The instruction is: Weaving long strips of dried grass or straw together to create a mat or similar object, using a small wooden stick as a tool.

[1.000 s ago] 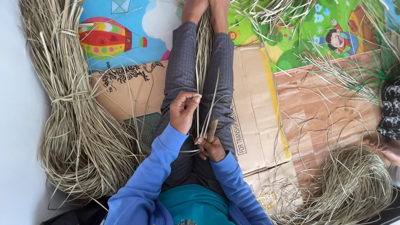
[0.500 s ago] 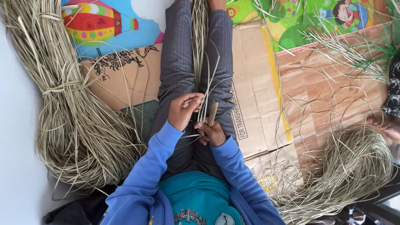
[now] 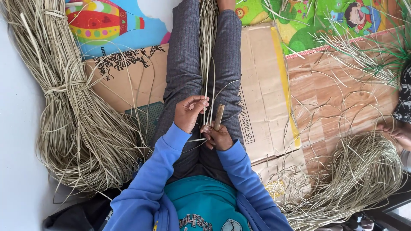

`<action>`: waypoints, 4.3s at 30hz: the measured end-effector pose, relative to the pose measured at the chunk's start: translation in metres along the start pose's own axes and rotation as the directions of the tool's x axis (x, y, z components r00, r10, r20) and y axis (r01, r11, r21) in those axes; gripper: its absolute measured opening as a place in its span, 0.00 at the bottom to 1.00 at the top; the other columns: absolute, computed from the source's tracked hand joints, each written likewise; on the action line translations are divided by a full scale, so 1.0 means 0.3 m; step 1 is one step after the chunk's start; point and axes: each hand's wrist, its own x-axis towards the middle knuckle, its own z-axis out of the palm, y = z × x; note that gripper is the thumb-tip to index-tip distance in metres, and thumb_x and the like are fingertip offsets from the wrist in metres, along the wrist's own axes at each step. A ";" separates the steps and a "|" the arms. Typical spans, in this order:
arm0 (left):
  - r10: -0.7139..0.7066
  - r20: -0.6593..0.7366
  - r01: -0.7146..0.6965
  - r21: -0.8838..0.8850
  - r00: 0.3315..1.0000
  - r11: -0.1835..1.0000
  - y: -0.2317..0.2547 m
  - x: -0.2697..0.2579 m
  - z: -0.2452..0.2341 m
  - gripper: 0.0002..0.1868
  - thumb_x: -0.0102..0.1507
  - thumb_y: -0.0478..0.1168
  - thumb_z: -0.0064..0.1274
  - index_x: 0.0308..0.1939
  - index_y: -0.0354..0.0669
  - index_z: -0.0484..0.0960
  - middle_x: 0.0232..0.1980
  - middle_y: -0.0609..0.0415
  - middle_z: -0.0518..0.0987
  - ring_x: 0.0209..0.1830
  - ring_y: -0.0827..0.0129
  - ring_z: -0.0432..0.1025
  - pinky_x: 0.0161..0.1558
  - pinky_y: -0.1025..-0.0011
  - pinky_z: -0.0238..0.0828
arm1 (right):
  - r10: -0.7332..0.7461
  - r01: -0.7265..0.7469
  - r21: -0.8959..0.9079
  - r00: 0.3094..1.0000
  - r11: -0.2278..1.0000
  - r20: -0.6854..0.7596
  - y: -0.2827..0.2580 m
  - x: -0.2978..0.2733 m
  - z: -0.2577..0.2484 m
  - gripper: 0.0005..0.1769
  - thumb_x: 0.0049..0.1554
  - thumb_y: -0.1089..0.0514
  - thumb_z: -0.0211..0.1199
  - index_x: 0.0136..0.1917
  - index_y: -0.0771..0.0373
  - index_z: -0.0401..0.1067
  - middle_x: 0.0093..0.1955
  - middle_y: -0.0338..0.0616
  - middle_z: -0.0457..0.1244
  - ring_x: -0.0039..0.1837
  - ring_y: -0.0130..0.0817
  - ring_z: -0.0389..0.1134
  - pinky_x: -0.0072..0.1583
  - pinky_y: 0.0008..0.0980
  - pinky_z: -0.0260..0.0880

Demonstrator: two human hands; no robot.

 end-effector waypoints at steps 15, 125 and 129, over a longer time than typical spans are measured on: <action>0.154 -0.168 -0.168 -0.073 0.974 0.983 -0.050 0.072 0.008 0.10 0.62 0.32 0.64 0.46 0.31 0.86 0.40 0.39 0.86 0.36 0.66 0.81 0.38 0.72 0.84 | 0.004 -0.004 -0.006 0.999 1.000 0.046 -0.001 0.007 -0.019 0.11 0.62 0.64 0.60 0.43 0.79 0.72 0.22 0.44 0.50 0.18 0.23 0.47 0.19 0.27 0.59; 0.265 0.535 -0.586 0.789 0.802 0.185 0.236 -0.105 0.077 0.11 0.67 0.49 0.54 0.47 0.49 0.83 0.42 0.53 0.80 0.47 0.53 0.75 0.45 0.51 0.72 | -0.233 0.329 0.205 0.894 0.922 -0.384 -0.030 0.022 0.034 0.13 0.66 0.49 0.58 0.52 0.61 0.73 0.54 0.49 0.69 0.22 0.21 0.52 0.25 0.23 0.63; 0.135 0.596 -0.610 0.757 0.791 0.235 0.146 -0.146 0.088 0.15 0.69 0.52 0.51 0.43 0.46 0.83 0.45 0.51 0.81 0.54 0.53 0.73 0.50 0.50 0.71 | -0.269 0.363 0.168 0.870 0.917 -0.414 -0.048 0.008 0.046 0.11 0.66 0.50 0.59 0.50 0.59 0.73 0.59 0.47 0.67 0.24 0.20 0.55 0.26 0.16 0.55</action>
